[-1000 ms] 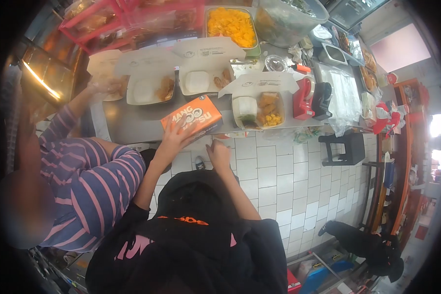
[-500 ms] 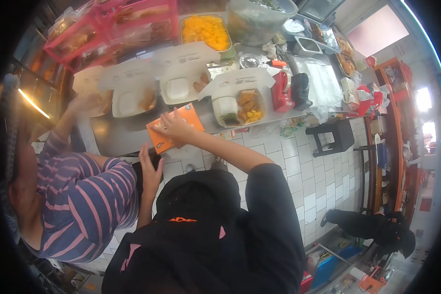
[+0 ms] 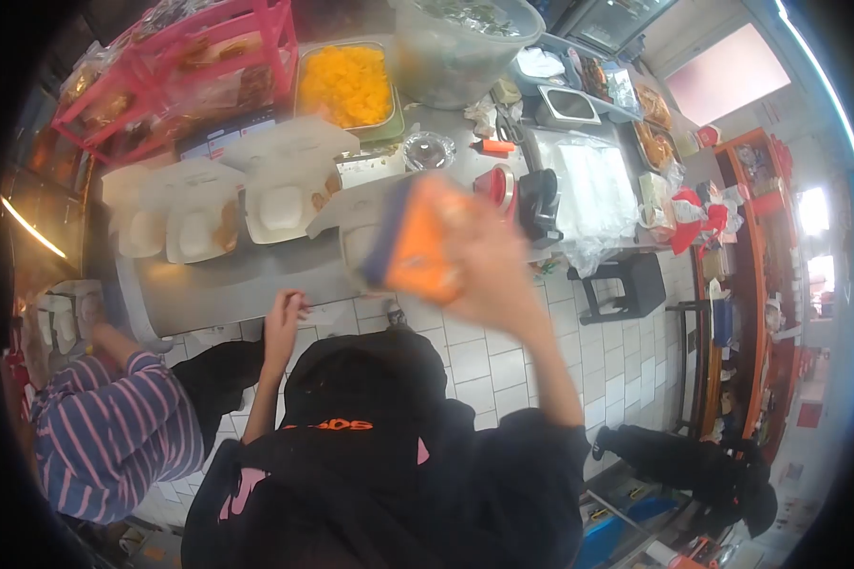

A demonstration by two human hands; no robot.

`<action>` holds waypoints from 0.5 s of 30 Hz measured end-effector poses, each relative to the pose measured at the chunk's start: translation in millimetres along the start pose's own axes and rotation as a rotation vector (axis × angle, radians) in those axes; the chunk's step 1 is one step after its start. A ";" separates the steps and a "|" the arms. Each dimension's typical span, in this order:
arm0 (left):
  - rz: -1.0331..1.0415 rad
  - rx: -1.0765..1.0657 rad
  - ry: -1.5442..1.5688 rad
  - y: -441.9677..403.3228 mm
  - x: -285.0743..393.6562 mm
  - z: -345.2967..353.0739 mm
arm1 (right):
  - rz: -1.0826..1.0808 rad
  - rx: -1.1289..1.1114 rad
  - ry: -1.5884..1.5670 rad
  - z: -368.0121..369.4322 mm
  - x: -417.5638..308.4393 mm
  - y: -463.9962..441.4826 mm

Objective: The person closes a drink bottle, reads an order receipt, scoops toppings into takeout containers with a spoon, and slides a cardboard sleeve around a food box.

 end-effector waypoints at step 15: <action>0.458 0.233 -0.339 -64.7 154.5 49.0 | 0.749 -0.016 0.440 49.7 424.5 169.1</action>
Point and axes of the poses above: each hand's wrist, its own y-axis away from the middle knuckle, its own z-axis out of the palm, x = y × z, the point moved 4 cm from there along -y, towards the middle knuckle, and after that the axes turned 9 degrees about -z, right-handed, at the moved point
